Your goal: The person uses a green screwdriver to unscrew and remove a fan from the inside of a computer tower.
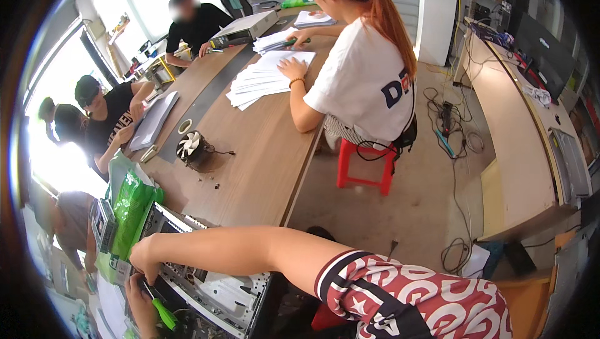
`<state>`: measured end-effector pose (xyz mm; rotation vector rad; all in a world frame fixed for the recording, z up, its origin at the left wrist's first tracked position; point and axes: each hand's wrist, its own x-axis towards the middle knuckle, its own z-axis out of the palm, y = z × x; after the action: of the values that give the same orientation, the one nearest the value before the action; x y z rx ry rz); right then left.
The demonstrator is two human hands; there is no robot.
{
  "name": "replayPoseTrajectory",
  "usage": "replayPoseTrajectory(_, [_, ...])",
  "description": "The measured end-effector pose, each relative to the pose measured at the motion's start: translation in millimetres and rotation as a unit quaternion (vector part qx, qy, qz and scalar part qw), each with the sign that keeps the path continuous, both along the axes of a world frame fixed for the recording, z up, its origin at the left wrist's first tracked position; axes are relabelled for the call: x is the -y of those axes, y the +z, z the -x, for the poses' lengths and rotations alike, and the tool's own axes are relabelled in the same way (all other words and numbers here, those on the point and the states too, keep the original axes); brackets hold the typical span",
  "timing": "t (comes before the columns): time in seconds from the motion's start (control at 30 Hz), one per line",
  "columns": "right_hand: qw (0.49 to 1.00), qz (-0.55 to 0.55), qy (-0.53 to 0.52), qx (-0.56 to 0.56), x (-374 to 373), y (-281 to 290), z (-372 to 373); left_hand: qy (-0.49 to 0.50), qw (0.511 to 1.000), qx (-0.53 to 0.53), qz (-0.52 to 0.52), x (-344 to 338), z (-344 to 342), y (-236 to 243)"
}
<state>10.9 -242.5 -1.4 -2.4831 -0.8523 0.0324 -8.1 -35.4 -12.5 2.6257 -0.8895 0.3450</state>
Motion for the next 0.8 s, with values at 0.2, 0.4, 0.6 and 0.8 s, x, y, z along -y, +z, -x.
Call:
replayPoseTrajectory(0.2, [1.000,-0.003,0.013,0.005,0.6,7.4,5.5,0.003,1.000,0.014,-0.015,0.3,-0.8,0.6])
replayPoseTrajectory(0.4, [0.992,-0.095,-0.031,0.080,6.2,15.5,8.3,-0.001,0.999,0.048,-0.019,-10.9,-4.0,-5.8])
replayPoseTrajectory(0.6, [0.994,-0.098,-0.037,0.022,9.8,8.7,-1.1,0.019,0.999,0.020,-0.026,-5.6,-0.8,-3.4])
replayPoseTrajectory(0.8, [0.995,-0.095,-0.027,0.027,9.3,10.2,0.9,0.017,0.999,0.034,-0.034,-5.7,-1.5,-4.5])
